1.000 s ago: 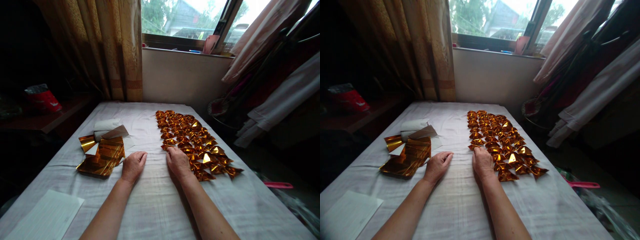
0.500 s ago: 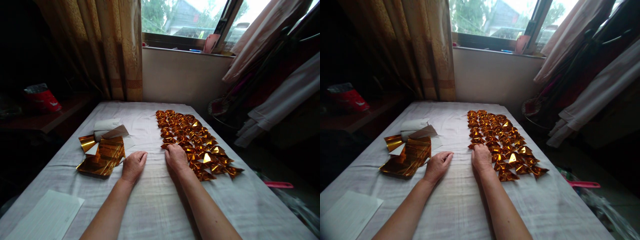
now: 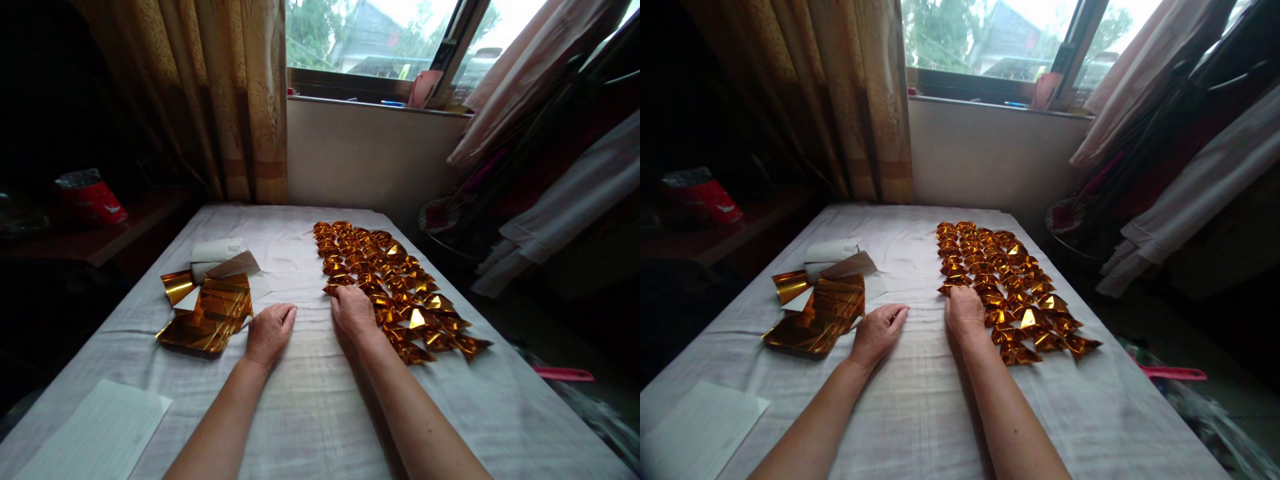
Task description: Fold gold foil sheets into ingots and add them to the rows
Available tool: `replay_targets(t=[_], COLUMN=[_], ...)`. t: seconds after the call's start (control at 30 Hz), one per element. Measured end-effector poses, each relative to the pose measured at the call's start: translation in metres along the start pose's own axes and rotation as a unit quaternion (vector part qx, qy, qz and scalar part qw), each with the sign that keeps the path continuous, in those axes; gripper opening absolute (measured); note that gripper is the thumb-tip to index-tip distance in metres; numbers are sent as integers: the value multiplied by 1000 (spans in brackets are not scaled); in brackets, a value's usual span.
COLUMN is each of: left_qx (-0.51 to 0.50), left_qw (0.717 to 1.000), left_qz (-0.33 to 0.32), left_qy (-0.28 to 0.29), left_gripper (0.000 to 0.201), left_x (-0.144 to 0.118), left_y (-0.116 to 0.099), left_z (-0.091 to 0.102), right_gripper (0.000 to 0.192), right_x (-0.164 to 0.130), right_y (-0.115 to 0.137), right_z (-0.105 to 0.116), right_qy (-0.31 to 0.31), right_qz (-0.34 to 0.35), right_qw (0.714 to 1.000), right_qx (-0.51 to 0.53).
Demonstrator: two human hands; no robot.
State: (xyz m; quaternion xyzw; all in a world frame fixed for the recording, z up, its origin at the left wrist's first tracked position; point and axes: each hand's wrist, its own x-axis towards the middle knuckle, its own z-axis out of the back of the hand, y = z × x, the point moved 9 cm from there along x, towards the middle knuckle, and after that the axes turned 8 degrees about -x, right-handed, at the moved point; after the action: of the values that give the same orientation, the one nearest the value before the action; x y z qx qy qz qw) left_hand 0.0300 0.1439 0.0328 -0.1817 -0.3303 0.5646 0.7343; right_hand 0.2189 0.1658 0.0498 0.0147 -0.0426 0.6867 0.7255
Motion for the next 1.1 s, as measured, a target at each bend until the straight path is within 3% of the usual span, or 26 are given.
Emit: replay_targets(t=[0.43, 0.7, 0.9, 1.1], left_qx=[1, 0, -1, 2], left_qw=[1000, 1000, 1000, 1000], left_qz=[5, 8, 11, 16], left_qy=[2, 4, 5, 8], left_gripper=[23, 24, 25, 25], left_x=[1, 1, 1, 2], left_y=[0, 1, 2, 2], left_z=[1, 0, 0, 1], right_gripper=[20, 19, 13, 15], right_x=[11, -4, -29, -62], right_y=[2, 6, 22, 7], right_z=[2, 6, 13, 34], right_qy=[16, 2, -71, -238], right_qz=[2, 12, 69, 146], right_qw=[1000, 1000, 994, 956], right_qx=[-2, 1, 40, 94])
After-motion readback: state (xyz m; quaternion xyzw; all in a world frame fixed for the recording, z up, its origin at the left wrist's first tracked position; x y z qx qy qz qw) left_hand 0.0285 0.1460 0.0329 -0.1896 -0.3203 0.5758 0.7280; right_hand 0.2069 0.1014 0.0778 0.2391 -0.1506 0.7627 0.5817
